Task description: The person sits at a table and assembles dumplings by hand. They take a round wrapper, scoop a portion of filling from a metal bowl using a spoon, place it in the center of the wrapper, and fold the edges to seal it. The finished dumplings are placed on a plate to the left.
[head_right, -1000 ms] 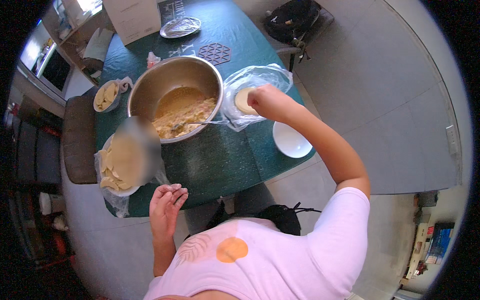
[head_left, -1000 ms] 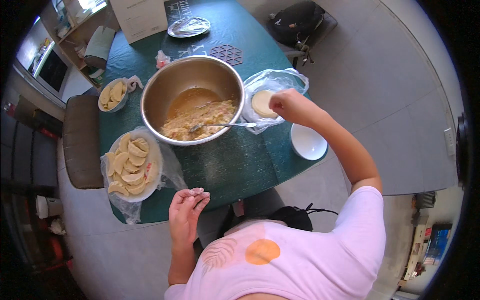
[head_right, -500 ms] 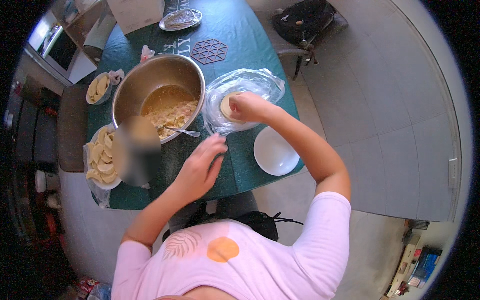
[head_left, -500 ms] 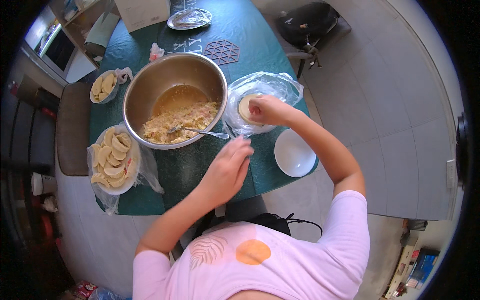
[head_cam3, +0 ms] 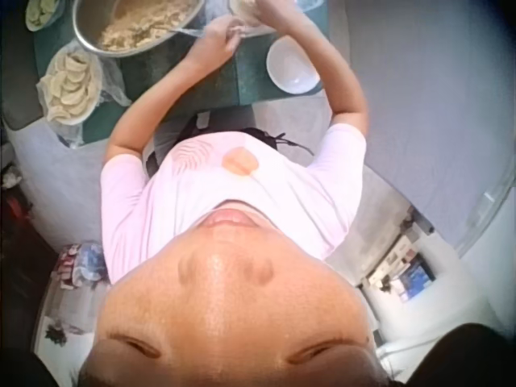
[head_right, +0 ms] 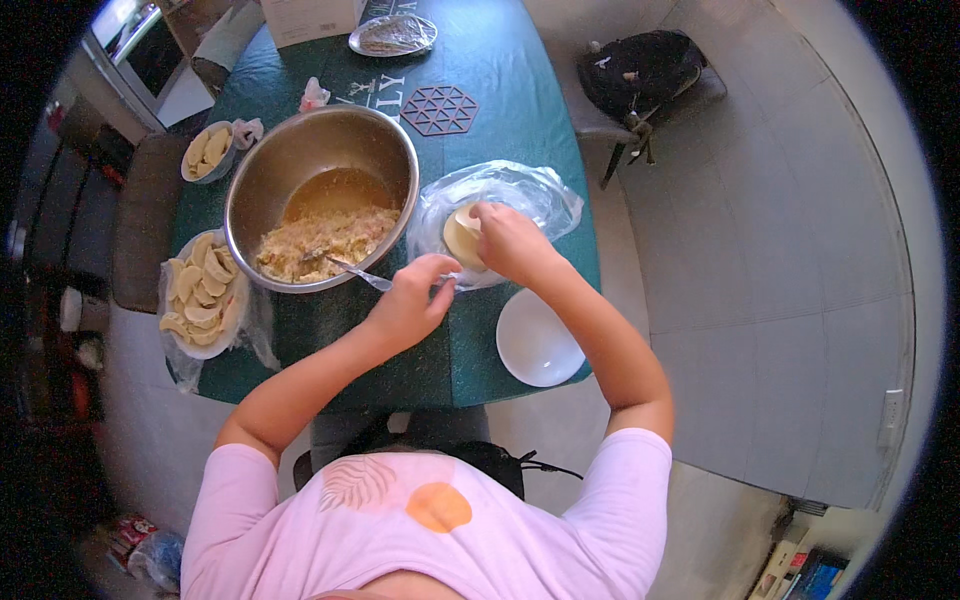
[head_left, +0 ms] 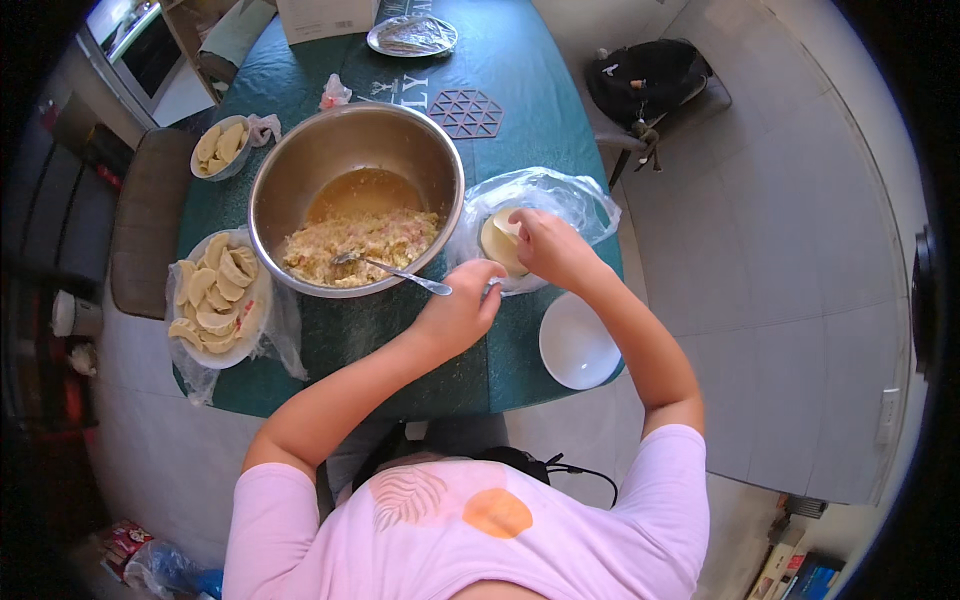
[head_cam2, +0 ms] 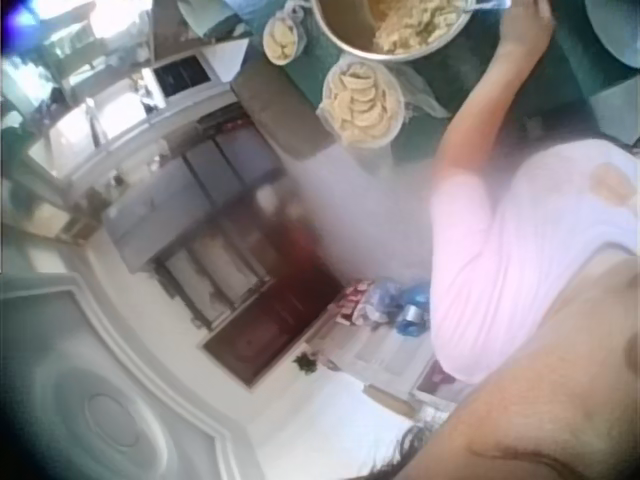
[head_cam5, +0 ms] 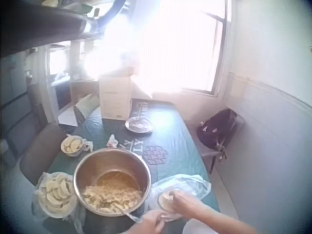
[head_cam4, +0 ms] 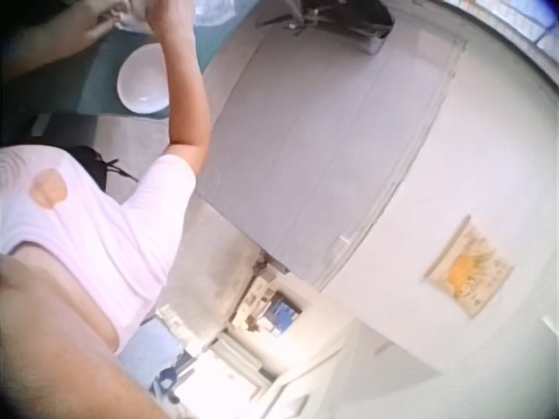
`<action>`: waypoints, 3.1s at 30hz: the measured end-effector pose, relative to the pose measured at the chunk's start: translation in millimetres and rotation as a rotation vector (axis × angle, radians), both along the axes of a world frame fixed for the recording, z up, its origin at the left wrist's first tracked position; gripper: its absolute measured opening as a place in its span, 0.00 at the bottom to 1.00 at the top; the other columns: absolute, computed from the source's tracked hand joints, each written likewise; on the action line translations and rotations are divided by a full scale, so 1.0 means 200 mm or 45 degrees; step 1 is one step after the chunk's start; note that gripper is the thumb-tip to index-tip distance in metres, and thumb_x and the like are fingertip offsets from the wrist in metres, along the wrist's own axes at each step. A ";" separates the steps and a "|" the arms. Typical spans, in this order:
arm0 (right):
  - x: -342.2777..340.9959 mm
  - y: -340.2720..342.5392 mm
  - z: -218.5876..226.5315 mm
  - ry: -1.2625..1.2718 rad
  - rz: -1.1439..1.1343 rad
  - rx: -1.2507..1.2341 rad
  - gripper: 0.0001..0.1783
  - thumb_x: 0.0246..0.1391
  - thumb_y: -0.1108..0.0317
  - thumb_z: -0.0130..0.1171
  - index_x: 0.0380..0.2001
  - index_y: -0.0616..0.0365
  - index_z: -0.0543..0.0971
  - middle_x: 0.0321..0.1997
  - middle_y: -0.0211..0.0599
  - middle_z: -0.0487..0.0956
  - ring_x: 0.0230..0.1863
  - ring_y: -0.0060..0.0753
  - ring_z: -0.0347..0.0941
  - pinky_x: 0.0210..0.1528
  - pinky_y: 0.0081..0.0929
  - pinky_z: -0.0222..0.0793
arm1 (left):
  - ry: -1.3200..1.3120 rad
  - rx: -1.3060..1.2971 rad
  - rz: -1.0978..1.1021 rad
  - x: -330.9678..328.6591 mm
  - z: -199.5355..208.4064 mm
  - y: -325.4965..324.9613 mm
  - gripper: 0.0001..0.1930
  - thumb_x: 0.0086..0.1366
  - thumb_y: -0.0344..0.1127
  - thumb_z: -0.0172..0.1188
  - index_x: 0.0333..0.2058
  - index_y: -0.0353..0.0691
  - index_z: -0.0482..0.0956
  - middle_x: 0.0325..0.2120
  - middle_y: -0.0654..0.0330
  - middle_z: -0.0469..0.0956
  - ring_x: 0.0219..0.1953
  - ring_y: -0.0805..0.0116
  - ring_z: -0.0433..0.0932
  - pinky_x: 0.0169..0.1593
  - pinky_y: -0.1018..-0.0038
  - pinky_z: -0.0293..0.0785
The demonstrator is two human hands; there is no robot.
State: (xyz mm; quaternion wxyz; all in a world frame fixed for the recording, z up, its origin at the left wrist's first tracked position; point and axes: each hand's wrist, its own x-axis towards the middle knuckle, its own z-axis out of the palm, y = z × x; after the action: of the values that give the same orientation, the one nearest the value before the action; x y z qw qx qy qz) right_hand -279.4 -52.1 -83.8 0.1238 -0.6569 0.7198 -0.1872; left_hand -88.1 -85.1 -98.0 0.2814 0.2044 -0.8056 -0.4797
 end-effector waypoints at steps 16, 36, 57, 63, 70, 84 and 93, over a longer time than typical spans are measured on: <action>-0.13 0.13 0.37 -1.047 -0.261 -0.199 0.10 0.57 0.66 0.54 0.34 0.63 0.76 0.29 0.29 0.77 0.30 0.18 0.72 0.32 0.15 0.69 | 0.119 0.135 -0.050 0.04 0.21 0.12 0.16 0.60 0.26 0.54 0.48 0.34 0.68 0.46 0.50 0.72 0.53 0.59 0.69 0.54 0.67 0.66; 0.47 0.02 0.38 -0.486 0.659 -0.207 0.21 0.45 0.78 0.61 0.46 0.54 0.75 0.33 0.38 0.75 0.34 0.36 0.74 0.33 0.28 0.70 | 0.219 1.792 -0.288 0.65 0.18 0.20 0.16 0.57 0.28 0.60 0.42 0.36 0.64 0.36 0.60 0.72 0.40 0.73 0.74 0.44 0.75 0.73; 0.65 -0.40 0.44 -0.417 0.909 -0.332 0.16 0.46 0.78 0.58 0.42 0.59 0.77 0.47 0.40 0.76 0.42 0.40 0.76 0.41 0.30 0.74 | 0.467 2.379 -0.051 0.94 0.05 0.05 0.21 0.68 0.40 0.44 0.53 0.30 0.63 0.51 0.48 0.69 0.54 0.57 0.69 0.58 0.59 0.64; 0.68 -0.35 0.42 -0.088 1.320 -0.197 0.15 0.44 0.73 0.54 0.38 0.67 0.75 0.48 0.45 0.74 0.44 0.43 0.74 0.44 0.30 0.73 | 0.500 2.382 -0.062 0.93 0.06 0.04 0.20 0.68 0.41 0.44 0.52 0.31 0.64 0.50 0.49 0.70 0.52 0.57 0.70 0.57 0.59 0.64; 0.56 -0.13 0.50 0.012 1.267 -0.175 0.16 0.43 0.74 0.57 0.40 0.64 0.76 0.50 0.43 0.73 0.46 0.41 0.74 0.46 0.31 0.72 | 0.469 2.366 -0.028 0.94 0.03 0.05 0.21 0.68 0.41 0.43 0.53 0.31 0.63 0.50 0.50 0.70 0.52 0.58 0.70 0.57 0.59 0.64; 0.70 -0.56 0.31 -0.344 1.019 -0.226 0.17 0.45 0.80 0.55 0.42 0.60 0.75 0.46 0.42 0.74 0.42 0.46 0.74 0.42 0.36 0.71 | 0.522 2.342 0.032 0.94 0.03 0.02 0.21 0.65 0.34 0.49 0.55 0.33 0.61 0.50 0.52 0.70 0.53 0.58 0.70 0.58 0.61 0.64; 0.63 -0.34 0.46 -0.115 1.297 -0.223 0.13 0.46 0.72 0.51 0.37 0.63 0.75 0.45 0.44 0.74 0.37 0.42 0.76 0.40 0.34 0.73 | 0.650 2.041 0.097 0.93 0.20 -0.15 0.25 0.64 0.31 0.49 0.58 0.35 0.55 0.51 0.53 0.67 0.54 0.63 0.69 0.55 0.65 0.68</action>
State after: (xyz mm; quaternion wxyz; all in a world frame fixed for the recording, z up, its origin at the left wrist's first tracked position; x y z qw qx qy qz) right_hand -154.0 -119.6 7.4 0.1747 -0.9232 0.2843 -0.1908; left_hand 97.6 -115.1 -57.8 0.2406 0.2548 -0.1252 -0.9282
